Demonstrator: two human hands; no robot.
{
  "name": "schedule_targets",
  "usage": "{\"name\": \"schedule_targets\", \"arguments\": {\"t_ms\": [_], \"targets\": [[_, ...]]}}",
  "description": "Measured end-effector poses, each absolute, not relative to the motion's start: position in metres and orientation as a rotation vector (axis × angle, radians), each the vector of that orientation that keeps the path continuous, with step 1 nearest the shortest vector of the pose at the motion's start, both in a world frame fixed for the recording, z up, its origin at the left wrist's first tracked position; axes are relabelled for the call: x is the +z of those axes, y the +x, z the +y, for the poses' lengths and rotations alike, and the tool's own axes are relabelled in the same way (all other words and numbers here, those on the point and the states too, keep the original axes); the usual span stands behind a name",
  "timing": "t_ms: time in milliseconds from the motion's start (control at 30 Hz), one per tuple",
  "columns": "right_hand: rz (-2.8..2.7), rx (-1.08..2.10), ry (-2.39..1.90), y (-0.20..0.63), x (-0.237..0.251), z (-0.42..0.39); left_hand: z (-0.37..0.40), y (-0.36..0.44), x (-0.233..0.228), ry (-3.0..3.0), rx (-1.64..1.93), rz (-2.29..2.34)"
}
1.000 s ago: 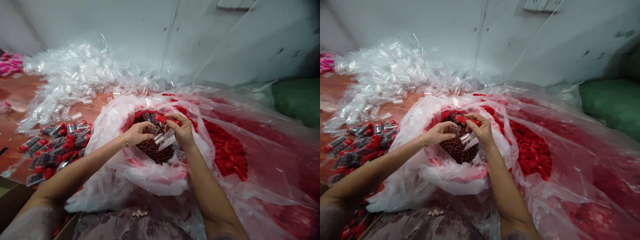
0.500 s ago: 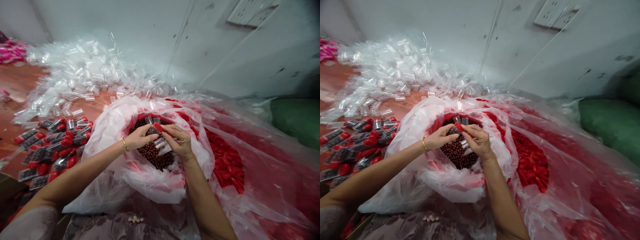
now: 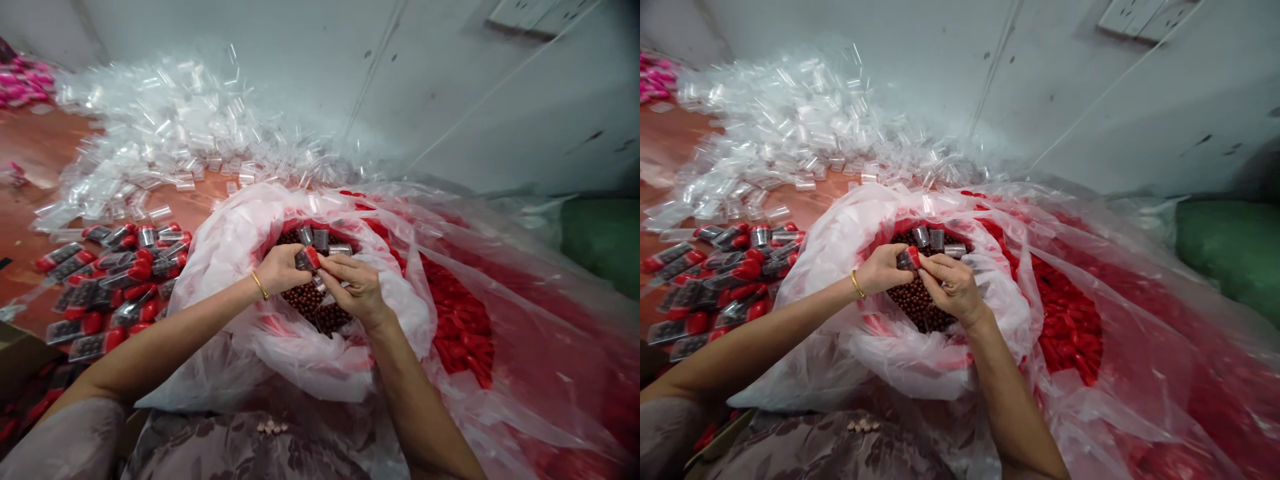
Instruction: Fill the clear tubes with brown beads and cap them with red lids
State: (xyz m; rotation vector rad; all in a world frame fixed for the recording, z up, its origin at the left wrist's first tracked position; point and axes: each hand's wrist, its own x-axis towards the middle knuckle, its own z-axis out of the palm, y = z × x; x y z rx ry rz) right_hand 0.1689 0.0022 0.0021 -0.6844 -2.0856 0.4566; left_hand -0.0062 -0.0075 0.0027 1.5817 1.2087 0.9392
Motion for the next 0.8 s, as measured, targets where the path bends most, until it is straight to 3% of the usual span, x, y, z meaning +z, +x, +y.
{"name": "schedule_targets", "arguments": {"t_ms": [167,433,600,800], "targets": [[-1.834,0.627,-0.919,0.166,-0.002,-0.004,-0.011,-0.001,0.008,1.914,0.669,1.262],[-1.473,1.413,-0.965,0.145,-0.014,0.008,-0.017,0.009,0.006,2.294,0.419,1.283],[-1.648,1.514,-1.034,0.146,-0.025,0.008,-0.018,0.01,-0.002,2.408,0.3,1.296],[-1.685,1.425,-1.09,0.146,-0.032,0.009,-0.017,0.008,0.0,2.513,0.198,1.31]]}}
